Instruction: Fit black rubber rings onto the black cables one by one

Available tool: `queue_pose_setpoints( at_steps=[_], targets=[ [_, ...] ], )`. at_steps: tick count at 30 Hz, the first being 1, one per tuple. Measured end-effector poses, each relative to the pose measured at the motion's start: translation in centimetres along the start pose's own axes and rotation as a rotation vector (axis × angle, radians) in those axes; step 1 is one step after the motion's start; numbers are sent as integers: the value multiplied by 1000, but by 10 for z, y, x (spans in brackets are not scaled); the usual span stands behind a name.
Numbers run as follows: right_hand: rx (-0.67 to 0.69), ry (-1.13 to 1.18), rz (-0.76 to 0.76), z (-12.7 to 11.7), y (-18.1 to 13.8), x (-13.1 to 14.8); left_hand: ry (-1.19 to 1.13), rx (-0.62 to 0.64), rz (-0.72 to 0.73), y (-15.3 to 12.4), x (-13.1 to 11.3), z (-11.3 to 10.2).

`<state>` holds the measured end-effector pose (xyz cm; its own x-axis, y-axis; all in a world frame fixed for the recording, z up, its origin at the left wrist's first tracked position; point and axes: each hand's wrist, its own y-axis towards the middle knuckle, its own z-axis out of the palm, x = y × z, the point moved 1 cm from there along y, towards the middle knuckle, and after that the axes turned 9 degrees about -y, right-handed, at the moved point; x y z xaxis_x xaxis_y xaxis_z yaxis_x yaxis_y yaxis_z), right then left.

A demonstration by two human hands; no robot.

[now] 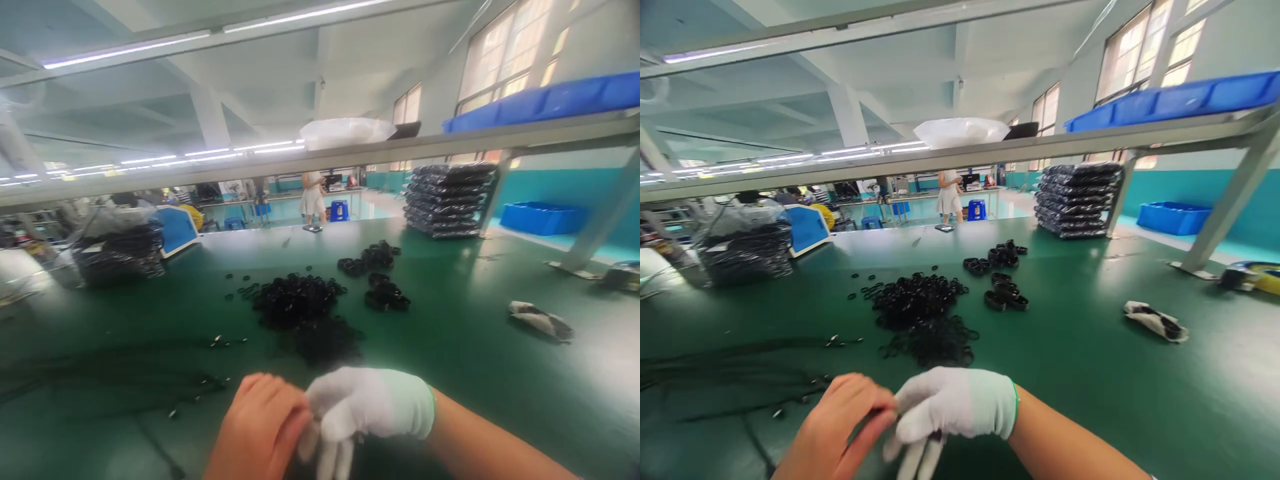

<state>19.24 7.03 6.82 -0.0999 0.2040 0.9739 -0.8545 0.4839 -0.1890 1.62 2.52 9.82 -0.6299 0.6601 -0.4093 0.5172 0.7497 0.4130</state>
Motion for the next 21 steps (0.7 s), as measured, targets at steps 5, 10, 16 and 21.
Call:
queue_pose_setpoints(
  at_steps=[5, 10, 16, 21],
  targets=[
    [463, 558, 75, 32, 30, -41, -143, 192, -221, 12, -6, -22],
    [518, 606, 45, 40, 37, -45, -211, 214, -204, 14, -10, -27],
    [440, 630, -152, 38, 25, -35, -228, 136, -105, 24, 14, -10],
    [236, 740, -502, 9, -10, 5, 129, 15, -257, -5, 57, 8]
  ],
)
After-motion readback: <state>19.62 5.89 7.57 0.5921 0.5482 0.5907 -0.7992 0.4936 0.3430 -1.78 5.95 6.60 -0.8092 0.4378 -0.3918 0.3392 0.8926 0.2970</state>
